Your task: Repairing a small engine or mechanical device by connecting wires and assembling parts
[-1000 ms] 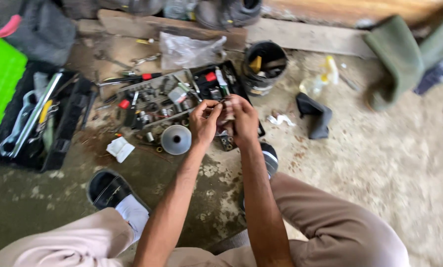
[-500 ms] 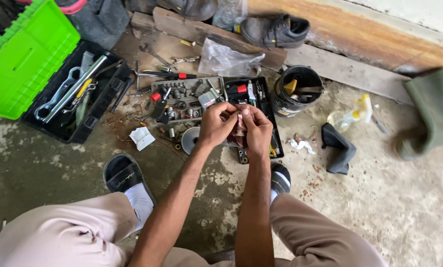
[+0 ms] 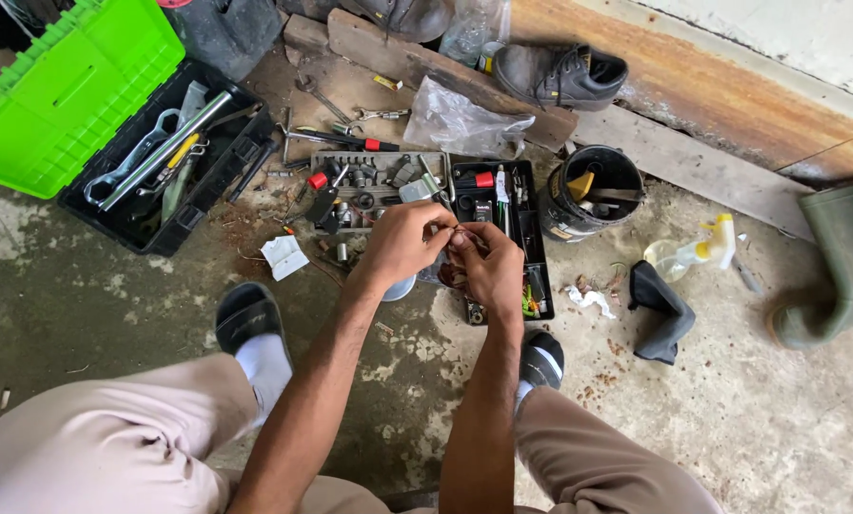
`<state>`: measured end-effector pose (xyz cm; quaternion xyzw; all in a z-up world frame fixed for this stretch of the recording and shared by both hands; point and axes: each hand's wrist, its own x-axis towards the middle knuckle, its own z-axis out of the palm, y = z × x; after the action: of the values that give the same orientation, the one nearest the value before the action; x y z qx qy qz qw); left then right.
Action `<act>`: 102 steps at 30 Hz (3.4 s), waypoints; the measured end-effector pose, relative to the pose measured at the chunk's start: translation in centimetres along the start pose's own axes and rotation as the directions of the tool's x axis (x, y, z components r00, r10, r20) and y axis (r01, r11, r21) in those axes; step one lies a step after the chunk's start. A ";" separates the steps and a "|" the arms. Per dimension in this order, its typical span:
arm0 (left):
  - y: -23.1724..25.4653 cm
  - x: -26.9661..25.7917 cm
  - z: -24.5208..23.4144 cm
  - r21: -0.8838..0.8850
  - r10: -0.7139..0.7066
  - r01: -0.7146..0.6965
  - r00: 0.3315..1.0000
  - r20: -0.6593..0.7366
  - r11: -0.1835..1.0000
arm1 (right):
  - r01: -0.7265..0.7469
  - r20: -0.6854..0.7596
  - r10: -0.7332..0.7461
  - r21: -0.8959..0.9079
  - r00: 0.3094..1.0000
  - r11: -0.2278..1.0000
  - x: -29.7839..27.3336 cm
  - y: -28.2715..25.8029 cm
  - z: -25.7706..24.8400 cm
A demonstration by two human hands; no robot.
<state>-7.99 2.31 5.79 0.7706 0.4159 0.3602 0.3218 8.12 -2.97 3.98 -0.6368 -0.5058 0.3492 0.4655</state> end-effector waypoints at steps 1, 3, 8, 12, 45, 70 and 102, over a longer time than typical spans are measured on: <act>-0.4 -0.1 0.1 0.000 -0.002 0.002 1.000 -0.003 1.000 | 0.001 0.003 -0.001 -0.001 1.000 1.000 0.1 0.1 0.1; -1.1 -0.1 0.1 0.074 0.008 -0.008 1.000 0.009 0.997 | -0.002 0.002 0.002 -0.010 1.000 1.000 0.3 0.1 0.3; -1.6 -0.4 0.6 0.049 -0.044 0.046 0.998 -0.039 0.998 | 0.014 0.004 -0.014 0.020 1.000 1.000 0.3 -0.3 1.4; -2.8 -0.3 1.5 -0.037 -0.120 0.116 0.984 -0.134 0.993 | 0.040 -0.005 -0.039 0.155 0.999 0.987 0.3 0.1 2.7; -2.5 0.0 -0.6 -0.466 -0.315 0.126 0.880 -0.356 0.876 | 0.113 0.010 -0.126 0.374 0.992 0.920 3.7 -0.6 4.8; -1.8 -0.2 -2.0 -0.428 -0.231 0.196 0.973 -0.030 0.882 | 0.221 0.169 -0.218 0.005 0.961 0.975 1.7 -5.4 0.5; 6.6 0.8 3.7 -0.694 -0.303 0.112 0.939 -0.160 0.711 | 0.059 -0.204 0.056 0.517 0.977 0.854 -0.4 -4.0 -1.6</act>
<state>-1.93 -0.66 9.34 0.4942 0.3800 0.5458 0.5599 8.18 -3.54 8.28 -0.5203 -0.3404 0.4028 0.6716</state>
